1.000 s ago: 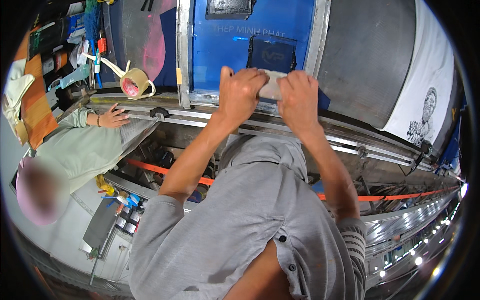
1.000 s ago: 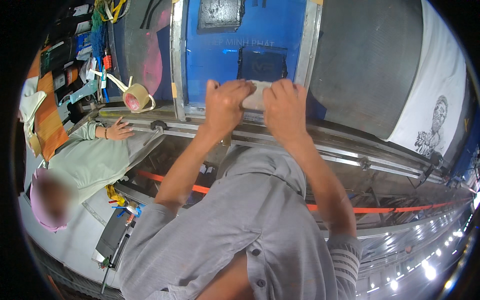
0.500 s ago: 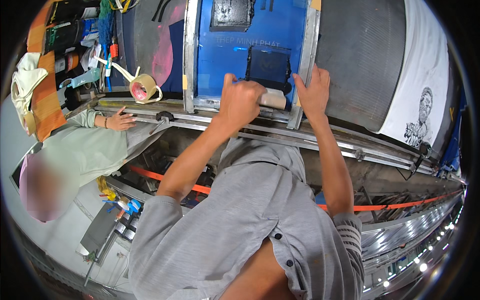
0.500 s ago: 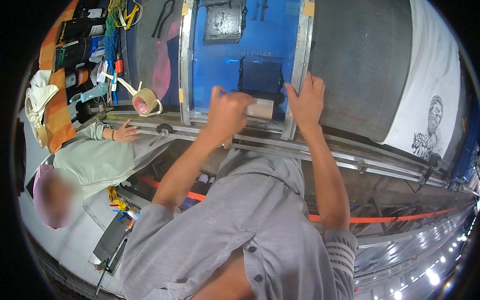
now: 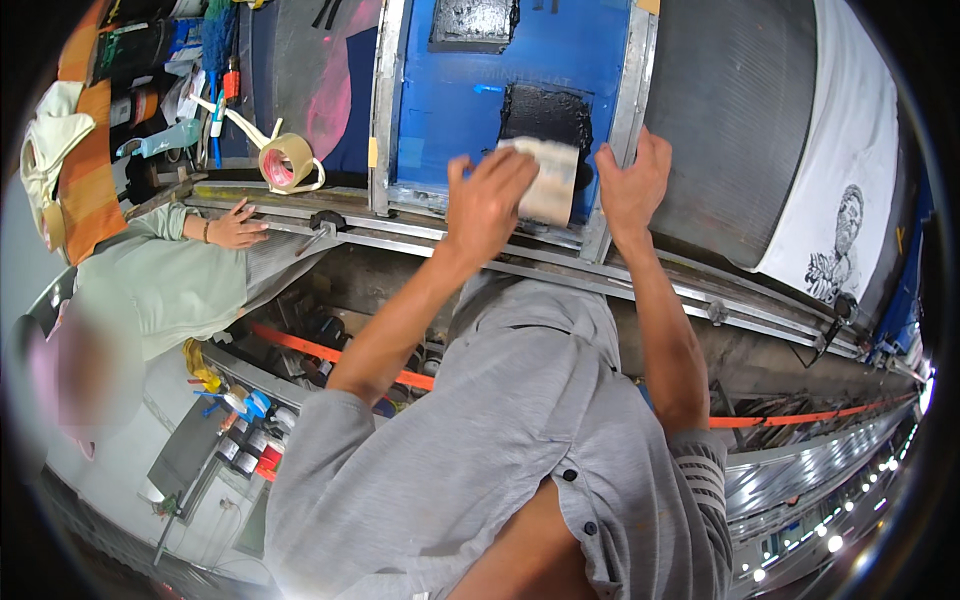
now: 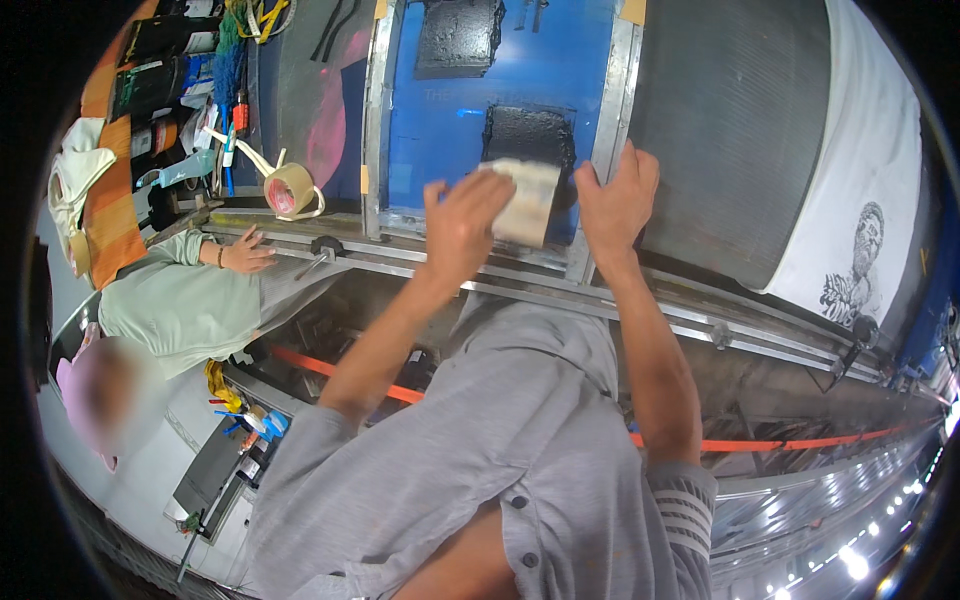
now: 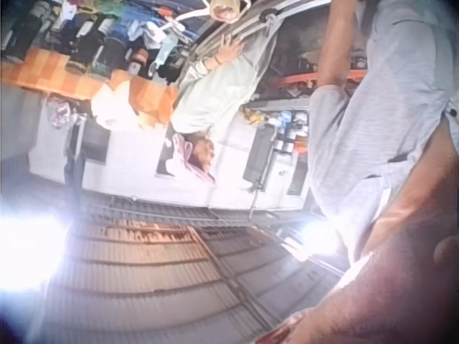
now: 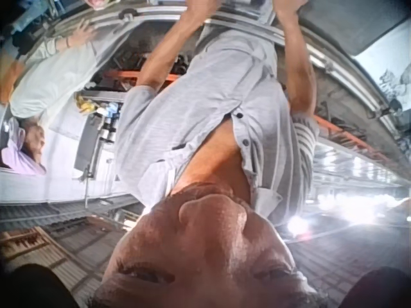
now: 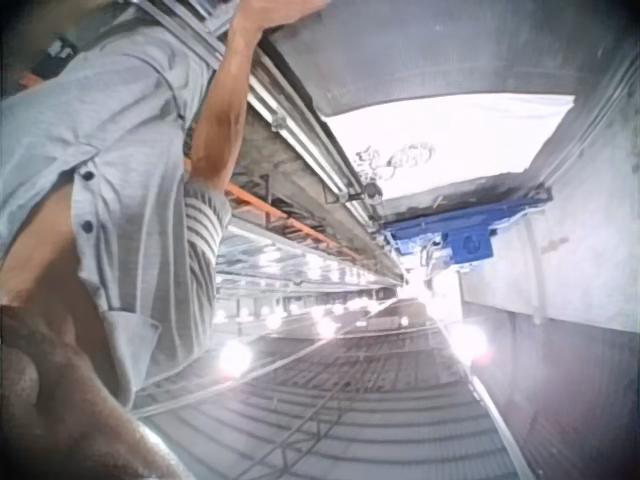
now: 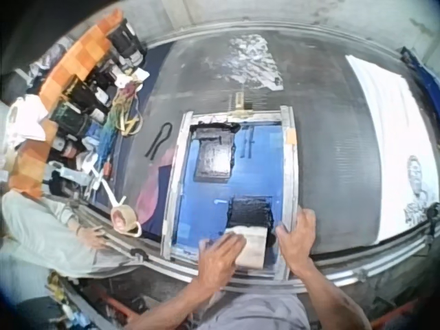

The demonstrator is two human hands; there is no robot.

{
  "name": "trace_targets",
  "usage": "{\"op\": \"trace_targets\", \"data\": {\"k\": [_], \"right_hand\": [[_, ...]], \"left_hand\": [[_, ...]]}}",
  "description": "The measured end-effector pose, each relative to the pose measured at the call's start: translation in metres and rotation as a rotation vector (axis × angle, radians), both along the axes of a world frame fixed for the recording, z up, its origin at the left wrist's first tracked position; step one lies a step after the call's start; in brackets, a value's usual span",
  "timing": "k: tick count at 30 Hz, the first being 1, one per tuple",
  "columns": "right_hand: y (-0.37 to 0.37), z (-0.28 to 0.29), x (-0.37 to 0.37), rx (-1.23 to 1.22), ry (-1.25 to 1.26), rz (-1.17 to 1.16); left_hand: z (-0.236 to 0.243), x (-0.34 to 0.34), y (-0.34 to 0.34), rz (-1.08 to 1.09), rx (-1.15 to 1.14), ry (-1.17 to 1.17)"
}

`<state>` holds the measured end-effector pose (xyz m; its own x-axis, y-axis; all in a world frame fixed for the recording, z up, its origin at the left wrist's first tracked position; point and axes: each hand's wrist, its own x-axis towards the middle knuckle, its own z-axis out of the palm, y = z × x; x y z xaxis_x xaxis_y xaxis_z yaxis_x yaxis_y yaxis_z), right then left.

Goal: The person aligns a blue screen printing frame on a white t-shirt, uses a squeegee to spread ink across the mesh, and applies heat with a hair dryer to set the print. The person repeats the ink application and drying steps on the same garment.

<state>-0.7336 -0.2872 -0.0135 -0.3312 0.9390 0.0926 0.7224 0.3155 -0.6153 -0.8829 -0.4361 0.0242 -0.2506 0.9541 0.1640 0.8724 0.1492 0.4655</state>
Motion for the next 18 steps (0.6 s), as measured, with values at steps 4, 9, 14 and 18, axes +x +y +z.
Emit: {"op": "trace_targets", "data": {"k": [4,9,14,18], "right_hand": [[-0.002,0.003,0.006,0.039,0.009,-0.033],[0.045,0.036,0.083,0.164,0.072,0.02],[0.109,0.063,0.225,0.361,0.025,0.018],[0.157,0.079,0.336,0.279,-0.008,-0.013]], "left_hand": [[-0.001,0.024,-0.034,0.012,-0.025,-0.074],[0.026,0.095,0.02,0.009,0.056,-0.022],[0.041,0.217,0.095,-0.103,0.165,-0.172],[0.051,0.318,0.154,-0.168,0.201,-0.294]]}}
